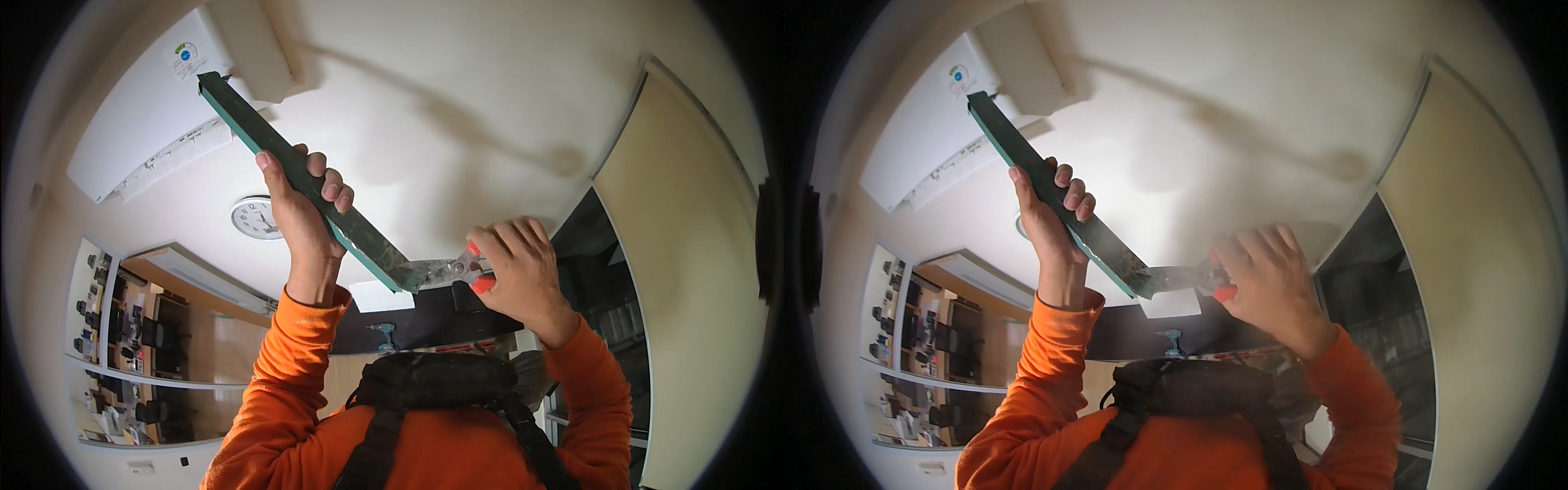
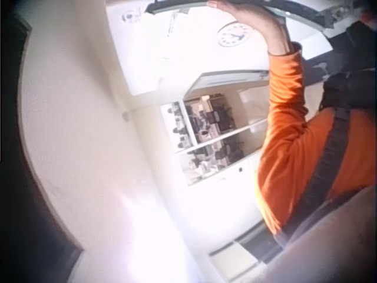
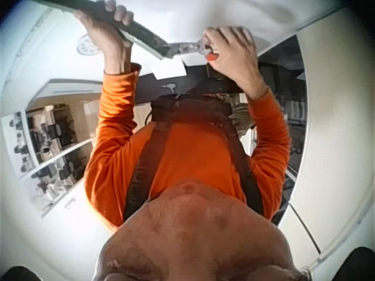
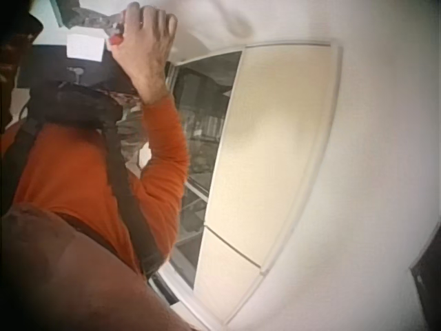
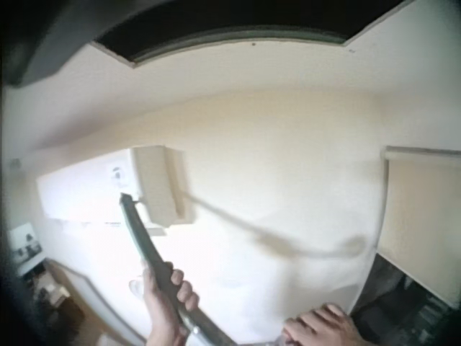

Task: The person uses tin snips to cut and trim a green metal trim piece. They repeatedly position the trim against the ceiling and cut sections to fit the opening, then place the trimmed piece into the ceiling gap.

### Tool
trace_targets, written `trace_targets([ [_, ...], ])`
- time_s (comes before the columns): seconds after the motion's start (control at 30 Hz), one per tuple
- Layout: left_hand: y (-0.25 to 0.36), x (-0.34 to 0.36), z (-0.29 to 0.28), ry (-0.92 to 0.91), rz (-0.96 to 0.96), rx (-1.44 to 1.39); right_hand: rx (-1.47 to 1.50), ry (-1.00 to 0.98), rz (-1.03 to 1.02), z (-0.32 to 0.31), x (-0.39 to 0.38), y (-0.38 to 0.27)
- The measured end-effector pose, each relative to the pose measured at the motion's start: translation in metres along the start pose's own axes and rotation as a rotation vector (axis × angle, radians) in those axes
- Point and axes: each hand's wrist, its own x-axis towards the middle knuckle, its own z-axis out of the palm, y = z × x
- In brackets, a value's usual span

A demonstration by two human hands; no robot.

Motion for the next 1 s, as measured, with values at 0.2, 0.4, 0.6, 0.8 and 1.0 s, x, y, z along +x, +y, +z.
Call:
trace_targets([
  [0.2,0.002,0.011,0.005,-0.117,-0.044,-0.073,0.095,-0.200,0.018,-0.018,0.010,-0.003],
  [0.4,-0.002,0.000,0.021,-0.285,-0.181,0.032,0.095,-0.581,-0.009,-0.027,0.023,0.004],
  [0.6,-0.015,-0.003,0.024,-0.294,-0.289,0.019,0.089,-0.802,-0.017,-0.042,0.052,0.004],
  [0.8,-0.020,-0.005,0.020,-0.361,-0.401,-0.021,0.122,-0.890,0.007,-0.030,0.053,0.004],
  [1.0,-0.021,0.006,-0.008,-0.519,-0.414,-0.084,0.182,-0.587,0.031,-0.038,0.013,0.026],
])
